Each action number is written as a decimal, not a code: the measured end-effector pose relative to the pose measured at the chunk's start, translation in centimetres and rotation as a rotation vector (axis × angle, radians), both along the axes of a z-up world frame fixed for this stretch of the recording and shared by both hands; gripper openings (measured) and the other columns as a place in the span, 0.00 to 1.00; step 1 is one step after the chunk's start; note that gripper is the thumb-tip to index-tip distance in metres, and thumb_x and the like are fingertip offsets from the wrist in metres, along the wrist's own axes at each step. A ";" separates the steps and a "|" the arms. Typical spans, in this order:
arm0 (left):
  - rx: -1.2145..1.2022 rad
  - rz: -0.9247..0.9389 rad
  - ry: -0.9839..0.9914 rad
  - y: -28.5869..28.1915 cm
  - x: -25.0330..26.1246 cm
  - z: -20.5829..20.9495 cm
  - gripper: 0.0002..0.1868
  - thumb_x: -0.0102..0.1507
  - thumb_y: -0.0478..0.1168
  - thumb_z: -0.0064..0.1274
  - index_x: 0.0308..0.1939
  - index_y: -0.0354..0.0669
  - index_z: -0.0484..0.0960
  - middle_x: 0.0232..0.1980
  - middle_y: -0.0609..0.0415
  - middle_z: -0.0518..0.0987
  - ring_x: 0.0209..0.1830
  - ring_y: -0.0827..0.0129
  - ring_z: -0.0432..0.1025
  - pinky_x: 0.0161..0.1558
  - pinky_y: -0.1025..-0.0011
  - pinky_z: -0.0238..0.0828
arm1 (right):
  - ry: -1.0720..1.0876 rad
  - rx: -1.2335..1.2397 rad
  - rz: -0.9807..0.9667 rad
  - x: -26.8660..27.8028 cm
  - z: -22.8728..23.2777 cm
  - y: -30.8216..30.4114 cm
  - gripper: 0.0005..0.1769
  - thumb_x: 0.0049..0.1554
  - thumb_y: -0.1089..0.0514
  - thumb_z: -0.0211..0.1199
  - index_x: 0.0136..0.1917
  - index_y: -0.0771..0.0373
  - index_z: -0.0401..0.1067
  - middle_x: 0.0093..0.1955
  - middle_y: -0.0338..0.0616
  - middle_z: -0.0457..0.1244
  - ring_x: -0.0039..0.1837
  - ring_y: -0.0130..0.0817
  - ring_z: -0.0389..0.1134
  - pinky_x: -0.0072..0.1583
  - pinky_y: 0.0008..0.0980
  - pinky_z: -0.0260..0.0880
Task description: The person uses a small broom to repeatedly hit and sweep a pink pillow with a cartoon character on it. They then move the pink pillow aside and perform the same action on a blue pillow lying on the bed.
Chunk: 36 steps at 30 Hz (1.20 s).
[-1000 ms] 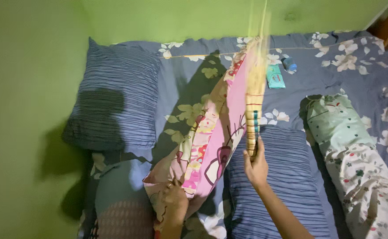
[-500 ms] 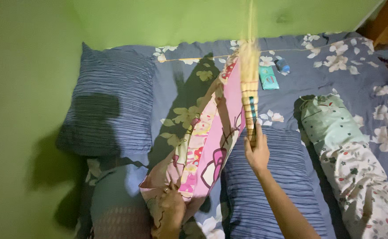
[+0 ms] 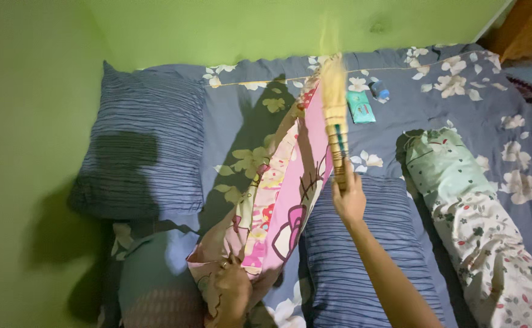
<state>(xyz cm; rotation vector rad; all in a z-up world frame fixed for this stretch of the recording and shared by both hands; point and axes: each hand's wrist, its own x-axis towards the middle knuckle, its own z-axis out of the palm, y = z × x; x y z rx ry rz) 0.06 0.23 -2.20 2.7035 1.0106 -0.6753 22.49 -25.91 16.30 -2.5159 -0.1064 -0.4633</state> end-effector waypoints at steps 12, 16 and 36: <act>0.004 -0.053 -0.056 0.1 -0.4 0.1 0.25 0.67 0.47 0.45 0.69 0.51 0.67 0.65 0.45 0.72 0.60 0.52 0.74 0.56 0.59 0.75 | 0.293 -0.074 0.009 0.5 -3.3 -1.1 0.40 0.61 0.42 0.54 0.83 0.37 0.45 0.61 0.63 0.64 0.60 0.63 0.69 0.60 0.56 0.70; -0.036 -0.014 0.036 -0.4 0.0 0.9 0.26 0.67 0.47 0.44 0.70 0.53 0.64 0.69 0.46 0.67 0.64 0.52 0.70 0.55 0.56 0.75 | 0.385 0.070 -0.030 -4.5 -4.0 0.0 0.39 0.63 0.41 0.49 0.84 0.41 0.41 0.59 0.59 0.63 0.51 0.57 0.73 0.50 0.50 0.77; -0.106 -0.043 -0.145 -1.4 -2.5 7.1 0.30 0.61 0.49 0.56 0.64 0.51 0.66 0.62 0.48 0.73 0.65 0.54 0.70 0.61 0.59 0.71 | 0.629 -0.270 0.672 -21.2 -6.6 1.4 0.42 0.60 0.49 0.59 0.82 0.43 0.45 0.55 0.56 0.63 0.46 0.58 0.71 0.48 0.51 0.74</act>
